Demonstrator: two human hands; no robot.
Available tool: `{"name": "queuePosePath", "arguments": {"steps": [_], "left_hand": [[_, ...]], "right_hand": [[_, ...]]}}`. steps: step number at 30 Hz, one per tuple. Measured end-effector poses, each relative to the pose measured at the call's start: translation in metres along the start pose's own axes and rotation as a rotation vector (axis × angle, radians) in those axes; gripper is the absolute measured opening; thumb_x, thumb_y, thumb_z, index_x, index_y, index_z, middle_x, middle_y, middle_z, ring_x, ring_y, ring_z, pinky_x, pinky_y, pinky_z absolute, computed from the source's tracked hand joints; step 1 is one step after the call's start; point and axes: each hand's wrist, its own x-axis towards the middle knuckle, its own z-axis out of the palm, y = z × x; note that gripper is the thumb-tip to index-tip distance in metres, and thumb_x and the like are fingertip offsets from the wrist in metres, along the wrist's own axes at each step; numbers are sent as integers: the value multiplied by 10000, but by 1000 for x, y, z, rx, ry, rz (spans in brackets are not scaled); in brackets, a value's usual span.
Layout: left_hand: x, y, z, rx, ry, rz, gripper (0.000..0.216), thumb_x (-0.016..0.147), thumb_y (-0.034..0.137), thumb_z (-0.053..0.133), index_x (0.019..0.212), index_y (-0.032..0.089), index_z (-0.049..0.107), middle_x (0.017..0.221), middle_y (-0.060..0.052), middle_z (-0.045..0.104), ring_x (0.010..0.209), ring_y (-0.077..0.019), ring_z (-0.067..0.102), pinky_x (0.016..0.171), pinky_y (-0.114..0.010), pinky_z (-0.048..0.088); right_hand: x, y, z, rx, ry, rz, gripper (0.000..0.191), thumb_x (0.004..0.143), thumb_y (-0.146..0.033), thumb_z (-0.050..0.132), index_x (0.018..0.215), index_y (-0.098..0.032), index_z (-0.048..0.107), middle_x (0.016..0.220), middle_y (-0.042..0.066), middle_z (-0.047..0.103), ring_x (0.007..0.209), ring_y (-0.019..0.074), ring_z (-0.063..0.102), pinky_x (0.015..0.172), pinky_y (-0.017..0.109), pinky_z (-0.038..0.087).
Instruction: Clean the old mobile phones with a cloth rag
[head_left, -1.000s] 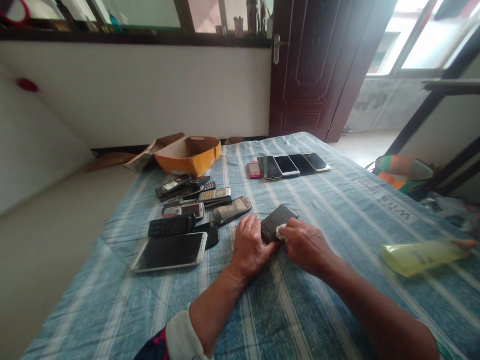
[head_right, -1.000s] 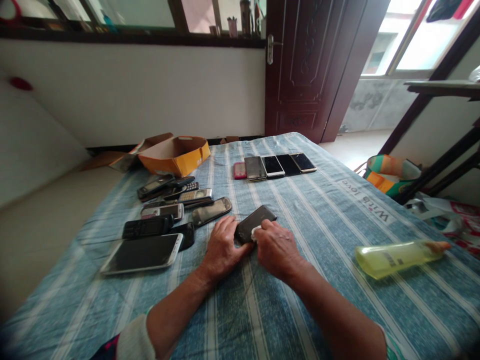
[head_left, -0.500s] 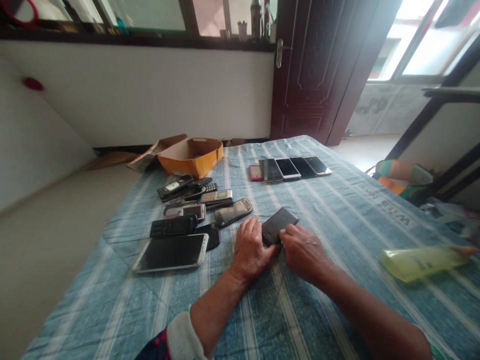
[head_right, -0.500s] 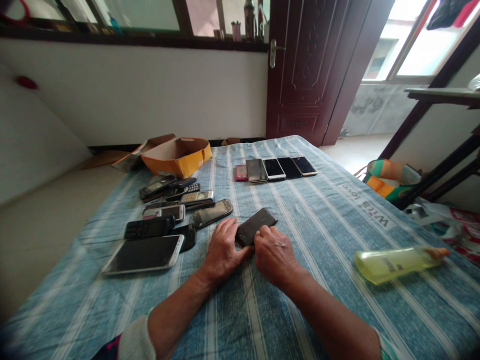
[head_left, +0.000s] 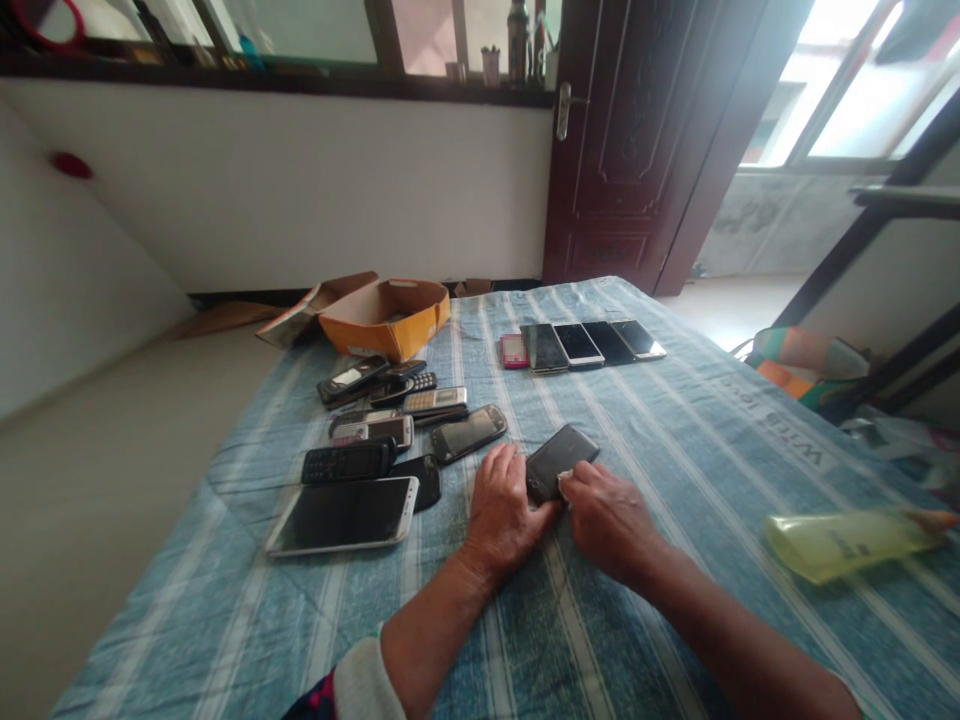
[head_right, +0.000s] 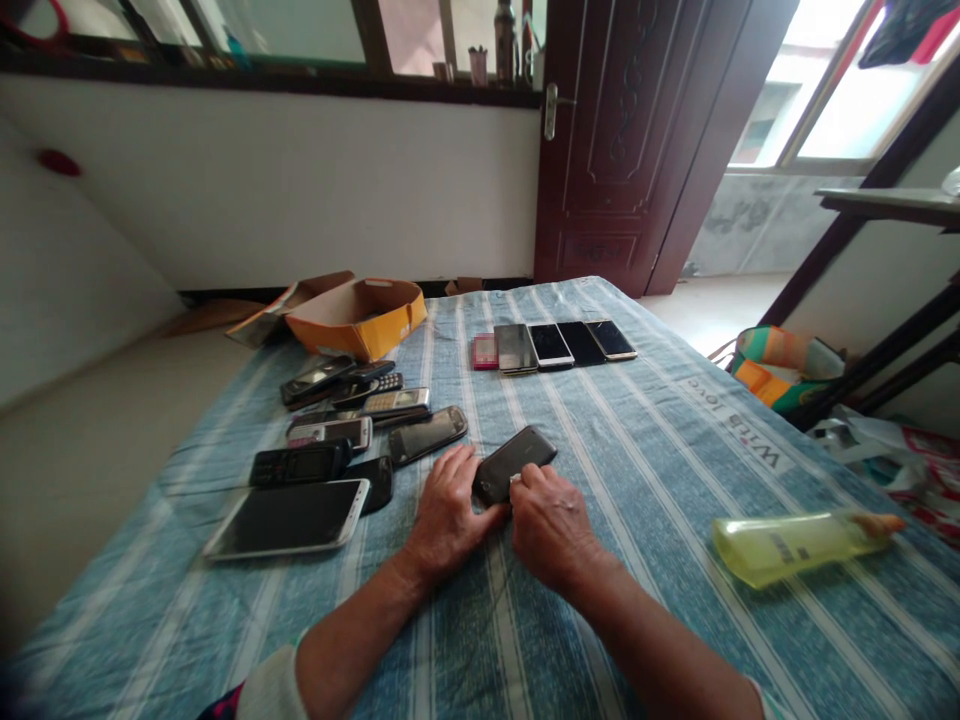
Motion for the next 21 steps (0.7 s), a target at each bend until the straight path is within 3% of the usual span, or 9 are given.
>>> {"name": "queuePosePath", "arguments": {"steps": [5, 12, 17, 21], "left_hand": [[-1, 0, -1, 1, -3, -8, 464, 642, 305, 772, 1013, 108, 576, 1175, -217, 603, 1173, -396, 537, 1013, -548, 455], [-2, 1, -6, -20, -33, -4, 531, 607, 290, 800, 1048, 108, 564, 1195, -219, 592, 1192, -404, 522, 1011, -569, 453], [-2, 2, -8, -41, -48, -13, 523, 634, 297, 786, 1067, 122, 550, 1207, -210, 588, 1211, -401, 509, 1003, -577, 454], [-3, 2, -6, -37, -50, -18, 521, 646, 306, 782, 1074, 126, 546, 1212, -206, 583, 1210, -397, 511, 1014, -572, 446]], "right_hand": [[2, 8, -1, 175, 34, -17, 240, 789, -58, 480, 818, -189, 679, 868, 40, 630, 831, 161, 578, 719, 251, 378], [12, 36, 1, 478, 230, 56, 307, 734, -40, 478, 871, -186, 712, 814, 19, 653, 749, 144, 608, 688, 235, 424], [12, 38, 4, 482, 323, 50, 316, 720, -40, 480, 890, -187, 702, 1044, 66, 656, 923, 176, 625, 830, 276, 467], [8, 33, 4, 409, 268, -32, 328, 736, -46, 479, 930, -202, 693, 1167, 70, 630, 987, 183, 622, 862, 289, 476]]}}
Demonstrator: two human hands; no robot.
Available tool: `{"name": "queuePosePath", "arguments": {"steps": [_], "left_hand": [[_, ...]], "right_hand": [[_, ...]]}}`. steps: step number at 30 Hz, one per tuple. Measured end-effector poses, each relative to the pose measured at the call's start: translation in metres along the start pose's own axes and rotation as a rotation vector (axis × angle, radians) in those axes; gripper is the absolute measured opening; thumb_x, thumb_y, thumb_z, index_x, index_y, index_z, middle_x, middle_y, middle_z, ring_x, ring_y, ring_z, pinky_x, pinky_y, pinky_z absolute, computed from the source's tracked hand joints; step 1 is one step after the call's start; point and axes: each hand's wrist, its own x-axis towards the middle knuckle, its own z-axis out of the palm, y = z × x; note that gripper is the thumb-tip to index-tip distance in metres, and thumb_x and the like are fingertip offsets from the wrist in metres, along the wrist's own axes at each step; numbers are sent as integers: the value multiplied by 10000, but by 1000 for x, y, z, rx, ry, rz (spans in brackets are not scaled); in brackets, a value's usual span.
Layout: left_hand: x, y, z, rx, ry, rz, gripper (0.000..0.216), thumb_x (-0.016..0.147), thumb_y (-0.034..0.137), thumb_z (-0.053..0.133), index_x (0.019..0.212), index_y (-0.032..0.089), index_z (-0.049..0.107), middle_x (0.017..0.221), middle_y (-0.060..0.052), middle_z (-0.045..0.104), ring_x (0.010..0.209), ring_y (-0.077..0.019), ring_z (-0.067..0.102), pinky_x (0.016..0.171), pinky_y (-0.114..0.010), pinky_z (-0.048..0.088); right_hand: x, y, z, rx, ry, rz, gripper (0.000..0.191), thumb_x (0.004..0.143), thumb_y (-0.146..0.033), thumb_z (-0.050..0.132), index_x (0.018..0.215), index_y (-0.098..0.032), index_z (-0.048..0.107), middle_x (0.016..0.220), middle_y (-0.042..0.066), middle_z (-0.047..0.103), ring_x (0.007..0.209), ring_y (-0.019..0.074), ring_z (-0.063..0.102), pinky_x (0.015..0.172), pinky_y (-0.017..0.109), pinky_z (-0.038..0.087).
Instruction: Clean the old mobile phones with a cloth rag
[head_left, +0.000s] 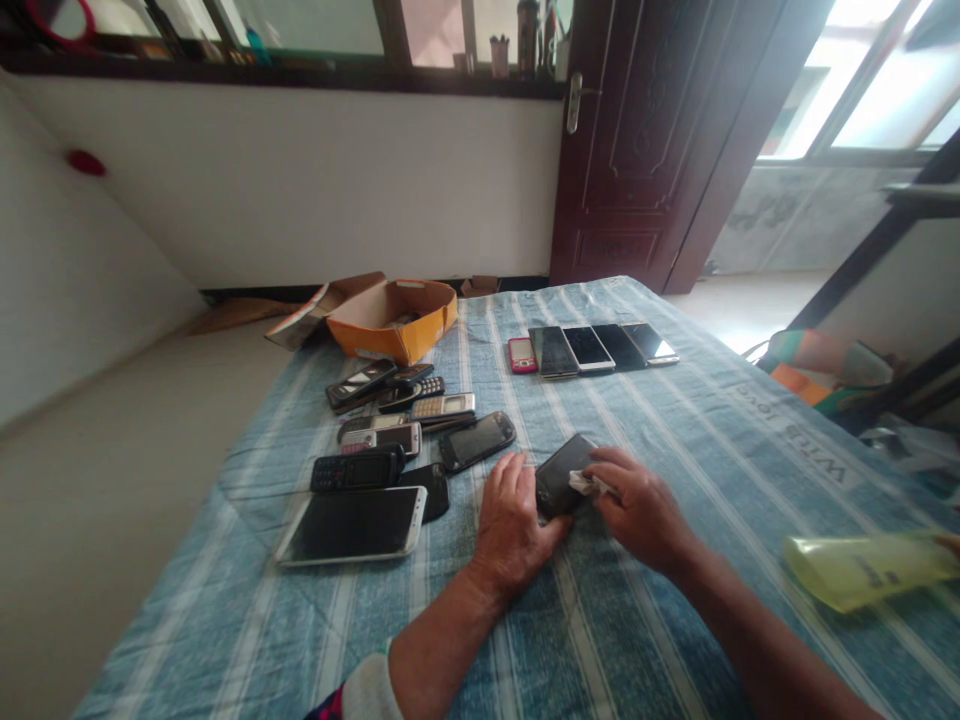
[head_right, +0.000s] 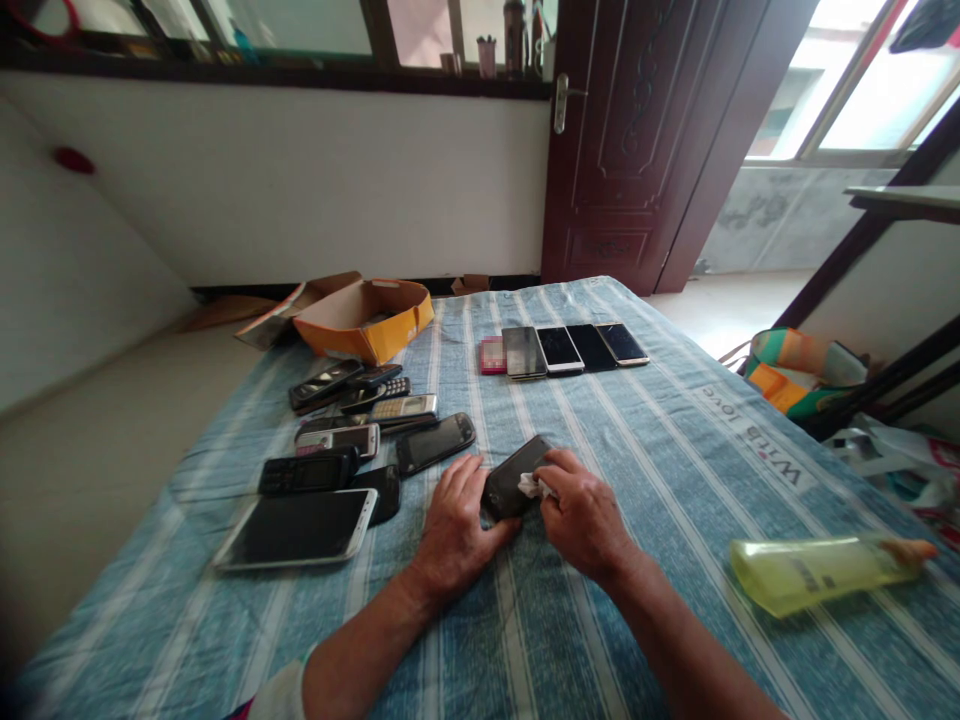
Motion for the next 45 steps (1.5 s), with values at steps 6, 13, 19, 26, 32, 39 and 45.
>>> {"name": "queuePosePath", "arguments": {"steps": [6, 13, 19, 26, 32, 39, 45], "left_hand": [[-3, -4, 5, 16, 9, 14, 547, 663, 342, 772, 1105, 122, 539, 1223, -211, 574, 1221, -410, 497, 1016, -585, 437], [-4, -4, 6, 8, 21, 7, 526, 666, 306, 745, 1110, 112, 541, 1232, -217, 571, 1231, -406, 490, 1028, -573, 434], [-4, -4, 8, 5, 49, 7, 516, 680, 320, 736, 1125, 148, 538, 1233, -187, 573, 1216, -401, 506, 1004, -586, 449], [-2, -3, 4, -1, 25, 13, 536, 646, 322, 770, 1089, 116, 552, 1219, -214, 576, 1209, -404, 506, 1005, -588, 447], [-3, -5, 7, 3, 30, 12, 537, 649, 330, 773, 1088, 106, 558, 1219, -225, 581, 1210, -410, 511, 1011, -577, 444], [-5, -9, 9, 8, 48, 36, 493, 739, 342, 650, 1136, 71, 543, 1230, -262, 579, 1222, -409, 503, 1008, -576, 444], [-5, -9, 8, 19, 41, 48, 447, 747, 331, 644, 1103, 72, 564, 1216, -249, 586, 1207, -404, 513, 1010, -566, 446]], "right_hand": [[-5, -7, 5, -30, -124, -130, 464, 733, -15, 463, 1118, -200, 645, 1125, 70, 638, 994, 181, 605, 856, 292, 485], [-8, -14, 11, -106, -145, -151, 360, 775, -15, 460, 1019, -182, 665, 947, 61, 614, 856, 175, 566, 739, 271, 451], [-8, -16, 12, -141, -114, -202, 264, 803, -4, 458, 816, -183, 652, 839, 36, 589, 783, 157, 525, 688, 249, 395], [3, 6, 9, -317, 96, -146, 293, 871, -36, 402, 869, -180, 656, 966, 74, 593, 862, 191, 496, 769, 289, 403], [-1, -4, 26, -347, -5, -255, 233, 871, -42, 453, 785, -164, 632, 954, 98, 586, 903, 216, 472, 796, 311, 407], [-13, -25, 36, -185, 16, -361, 291, 921, -101, 427, 693, -174, 592, 798, 63, 575, 786, 196, 462, 711, 314, 407], [-9, -21, 29, 70, 77, -373, 273, 936, -95, 398, 898, -173, 657, 955, 75, 639, 871, 186, 540, 772, 309, 476]]}}
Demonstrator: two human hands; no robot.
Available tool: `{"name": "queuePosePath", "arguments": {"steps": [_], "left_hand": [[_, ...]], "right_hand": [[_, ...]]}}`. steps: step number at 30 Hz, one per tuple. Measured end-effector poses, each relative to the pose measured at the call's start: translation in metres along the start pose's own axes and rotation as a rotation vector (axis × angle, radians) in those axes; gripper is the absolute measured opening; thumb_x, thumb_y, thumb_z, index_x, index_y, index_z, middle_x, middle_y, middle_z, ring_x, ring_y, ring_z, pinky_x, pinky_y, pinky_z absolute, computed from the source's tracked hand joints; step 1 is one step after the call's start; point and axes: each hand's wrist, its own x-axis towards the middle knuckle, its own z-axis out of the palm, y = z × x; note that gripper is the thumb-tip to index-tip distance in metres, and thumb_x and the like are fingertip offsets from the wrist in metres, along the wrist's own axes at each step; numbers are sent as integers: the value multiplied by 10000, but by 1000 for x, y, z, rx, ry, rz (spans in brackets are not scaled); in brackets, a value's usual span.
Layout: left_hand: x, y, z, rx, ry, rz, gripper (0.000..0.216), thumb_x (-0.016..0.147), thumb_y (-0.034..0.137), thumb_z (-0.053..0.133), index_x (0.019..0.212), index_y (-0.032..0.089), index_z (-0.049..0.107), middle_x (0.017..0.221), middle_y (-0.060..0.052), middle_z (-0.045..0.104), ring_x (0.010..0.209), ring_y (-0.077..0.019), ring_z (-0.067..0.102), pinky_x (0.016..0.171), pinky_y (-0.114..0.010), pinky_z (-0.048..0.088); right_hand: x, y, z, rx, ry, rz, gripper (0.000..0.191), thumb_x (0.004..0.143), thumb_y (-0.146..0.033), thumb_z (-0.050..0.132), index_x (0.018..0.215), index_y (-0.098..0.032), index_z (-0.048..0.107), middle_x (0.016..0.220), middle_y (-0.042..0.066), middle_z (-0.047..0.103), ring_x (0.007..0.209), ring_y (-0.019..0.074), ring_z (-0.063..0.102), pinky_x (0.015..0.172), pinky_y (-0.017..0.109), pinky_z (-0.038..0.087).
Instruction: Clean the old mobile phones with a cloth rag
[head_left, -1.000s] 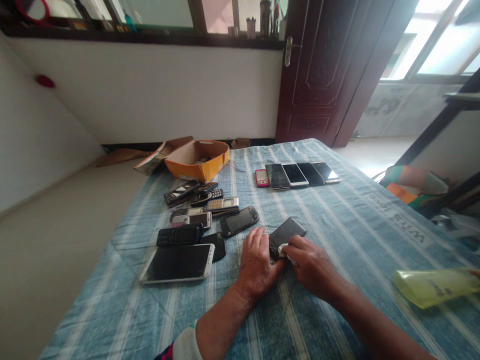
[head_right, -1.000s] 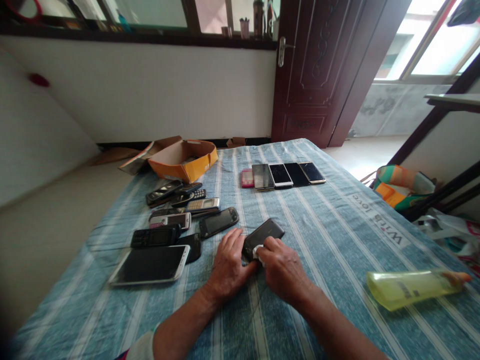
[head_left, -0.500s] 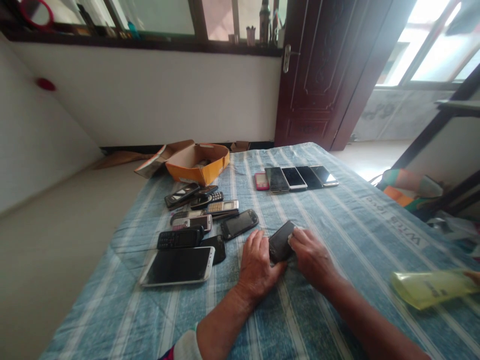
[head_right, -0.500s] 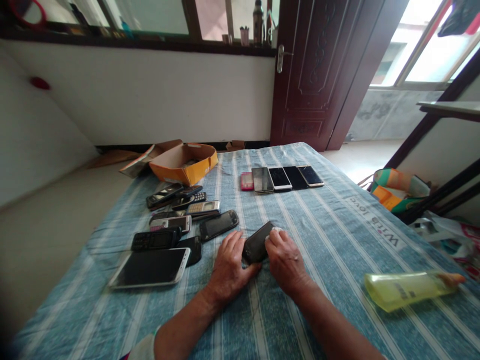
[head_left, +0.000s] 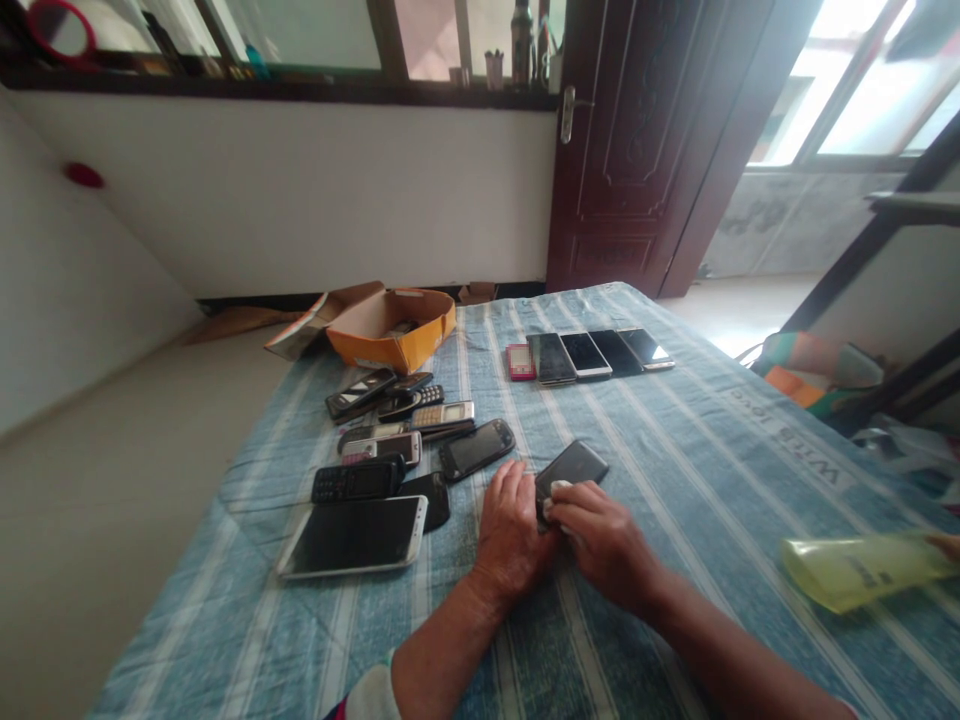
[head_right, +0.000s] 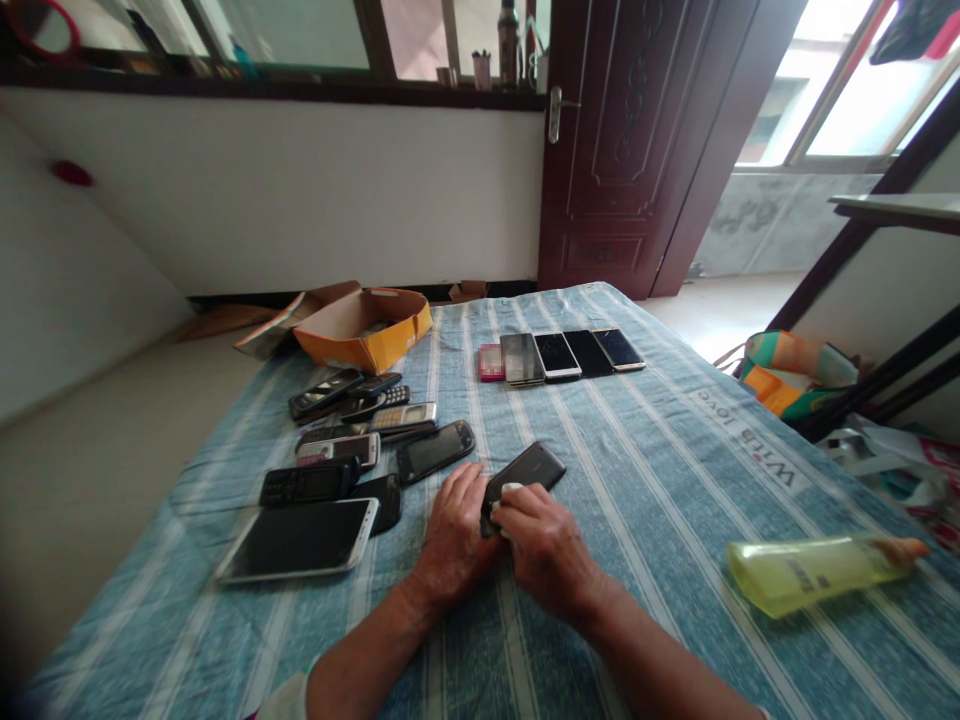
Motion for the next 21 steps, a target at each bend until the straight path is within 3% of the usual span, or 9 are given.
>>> {"name": "queuePosePath", "arguments": {"steps": [4, 9, 14, 21], "left_hand": [[2, 2, -2, -8, -7, 2, 534, 695, 414, 730, 1074, 74, 571, 1198, -243, 589, 1188, -412, 521, 993, -578, 458], [3, 5, -2, -5, -3, -24, 545, 646, 336, 770, 1081, 80, 564, 1198, -233, 590, 1189, -401, 519, 1005, -572, 452], [1, 2, 0, -4, -11, -18, 549, 667, 369, 761, 1085, 69, 569, 1213, -241, 581, 1204, -410, 509, 1017, -560, 446], [-2, -1, 3, 4, 16, -3, 490, 758, 410, 673, 1103, 81, 561, 1215, -240, 580, 1208, -404, 508, 1007, -566, 446]], "right_hand": [[0, 28, -9, -142, 175, 29, 304, 936, -95, 378, 1044, -168, 653, 1114, 116, 627, 1001, 218, 552, 864, 358, 487], [-1, 40, -9, -359, 85, 16, 295, 910, -77, 384, 866, -177, 658, 982, 108, 637, 928, 229, 541, 799, 353, 483], [-1, 20, 3, -270, 21, -62, 301, 910, -116, 438, 652, -194, 573, 765, 62, 582, 808, 204, 515, 726, 325, 459], [2, 6, 4, -33, 61, -141, 304, 943, -100, 386, 823, -184, 652, 923, 73, 652, 861, 174, 577, 761, 296, 488]]}}
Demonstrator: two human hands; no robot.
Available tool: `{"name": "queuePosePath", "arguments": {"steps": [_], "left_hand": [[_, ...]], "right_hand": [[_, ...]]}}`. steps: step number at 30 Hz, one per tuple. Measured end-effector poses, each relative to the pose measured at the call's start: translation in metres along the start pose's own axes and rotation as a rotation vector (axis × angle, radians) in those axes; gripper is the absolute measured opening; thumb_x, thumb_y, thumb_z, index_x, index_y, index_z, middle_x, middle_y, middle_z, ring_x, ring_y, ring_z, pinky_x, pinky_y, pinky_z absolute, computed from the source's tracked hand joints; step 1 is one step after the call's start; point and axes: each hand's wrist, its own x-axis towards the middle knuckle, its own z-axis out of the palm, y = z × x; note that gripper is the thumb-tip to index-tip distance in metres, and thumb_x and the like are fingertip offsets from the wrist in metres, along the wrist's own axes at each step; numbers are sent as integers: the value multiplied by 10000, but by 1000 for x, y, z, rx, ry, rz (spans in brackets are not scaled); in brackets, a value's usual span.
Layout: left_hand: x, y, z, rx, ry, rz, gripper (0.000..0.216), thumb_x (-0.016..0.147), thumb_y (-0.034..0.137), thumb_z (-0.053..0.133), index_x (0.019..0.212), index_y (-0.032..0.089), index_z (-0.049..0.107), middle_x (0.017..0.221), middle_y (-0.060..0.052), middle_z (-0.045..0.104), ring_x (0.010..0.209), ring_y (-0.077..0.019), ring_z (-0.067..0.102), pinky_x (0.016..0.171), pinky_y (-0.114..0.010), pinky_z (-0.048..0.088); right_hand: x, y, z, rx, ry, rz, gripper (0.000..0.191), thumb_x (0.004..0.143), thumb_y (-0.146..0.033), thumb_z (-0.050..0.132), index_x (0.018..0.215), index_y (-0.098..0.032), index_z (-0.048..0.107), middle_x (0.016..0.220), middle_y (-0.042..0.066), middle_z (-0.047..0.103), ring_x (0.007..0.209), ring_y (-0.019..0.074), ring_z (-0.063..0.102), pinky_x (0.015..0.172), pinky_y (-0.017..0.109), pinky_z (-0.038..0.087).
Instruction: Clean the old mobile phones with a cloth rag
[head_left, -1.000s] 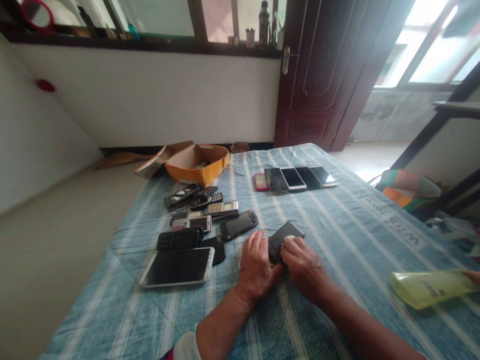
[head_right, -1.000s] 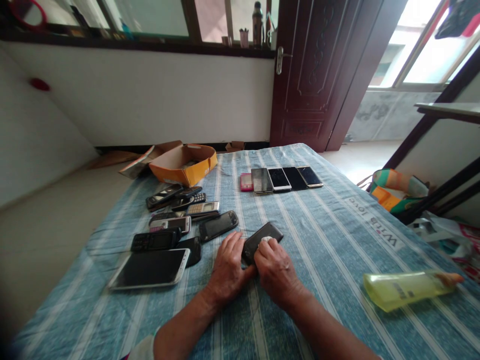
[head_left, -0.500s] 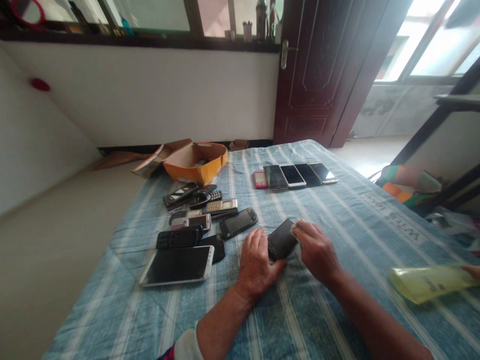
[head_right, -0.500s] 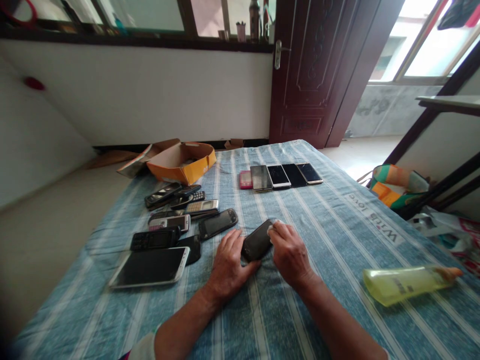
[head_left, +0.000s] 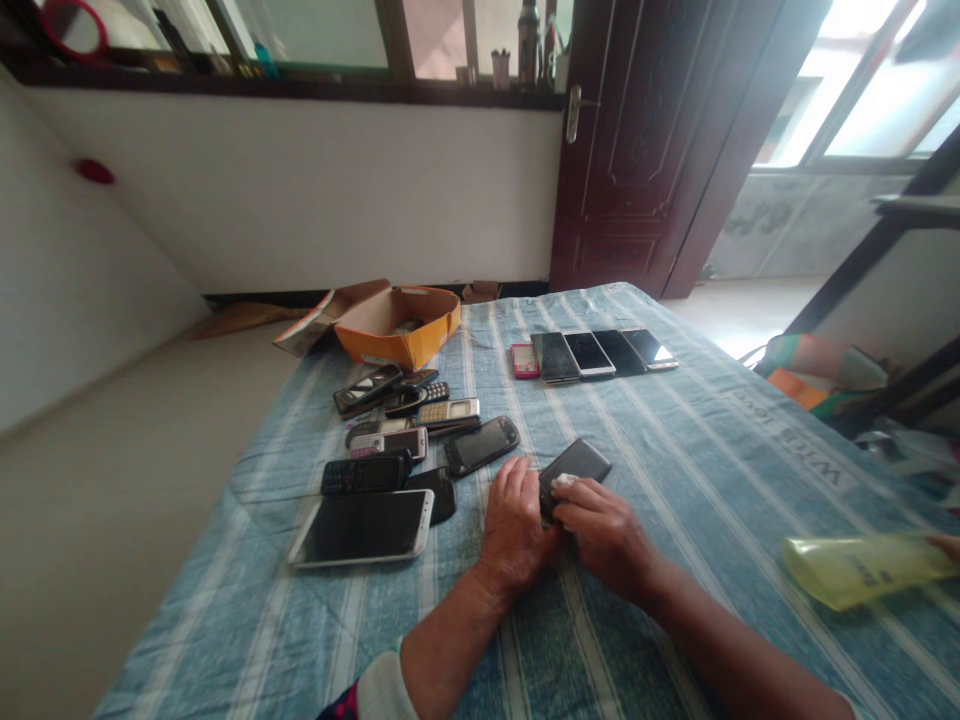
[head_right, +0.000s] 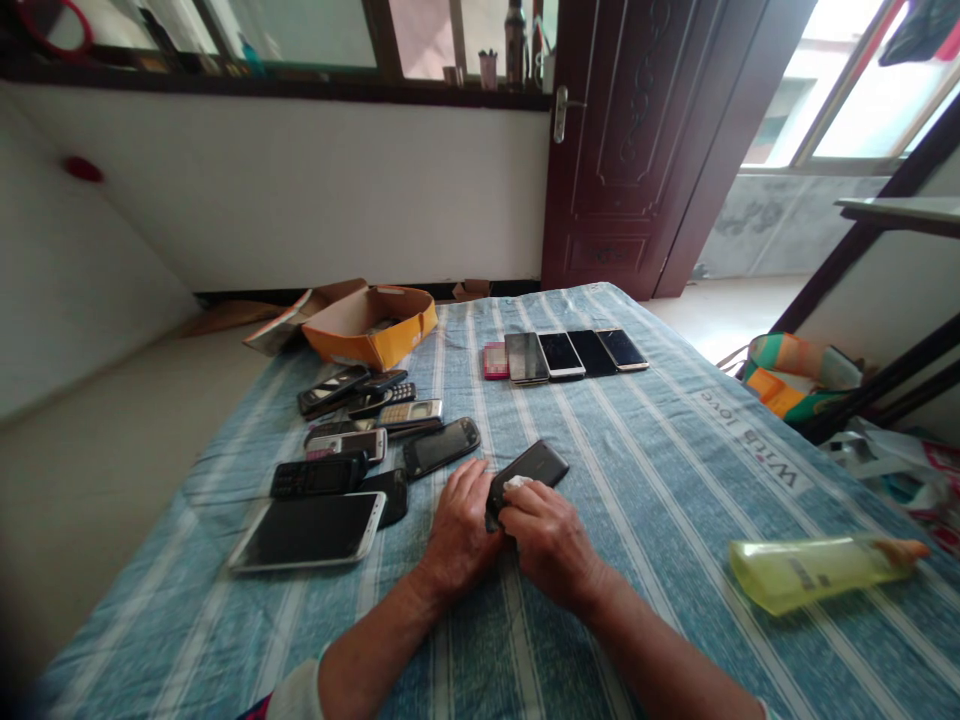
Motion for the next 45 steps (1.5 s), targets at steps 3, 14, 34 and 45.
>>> {"name": "queuePosePath", "arguments": {"steps": [3, 14, 34, 45], "left_hand": [[1, 0, -1, -12, 2, 7, 503, 734, 442, 699, 1077, 99, 567, 1206, -228, 585, 1194, -402, 518, 1000, -568, 452], [0, 0, -2, -21, -12, 0, 409, 760, 343, 612, 1086, 101, 564, 1215, -222, 582, 1206, -392, 511, 1005, -567, 447], [2, 1, -2, -14, -24, -8, 517, 702, 409, 719, 1088, 110, 551, 1222, -226, 578, 1204, -406, 510, 995, -590, 444], [-1, -5, -2, 2, -15, 55, 410, 780, 267, 522, 1138, 69, 546, 1244, -242, 560, 1215, -379, 499, 1012, -555, 441]], "right_hand": [[0, 11, -4, -67, 81, 23, 268, 937, -93, 406, 985, -164, 660, 1083, 104, 658, 945, 186, 596, 812, 307, 491], [1, -3, 9, -237, -22, -24, 333, 955, -176, 401, 689, -189, 601, 763, 58, 610, 710, 180, 531, 674, 313, 411], [-1, 14, -7, -321, -12, 53, 316, 915, -110, 391, 709, -194, 615, 844, 67, 648, 714, 174, 530, 676, 315, 379], [2, -18, 0, 7, 25, 10, 286, 889, -76, 390, 777, -189, 628, 865, 54, 660, 747, 154, 582, 670, 287, 430]]}}
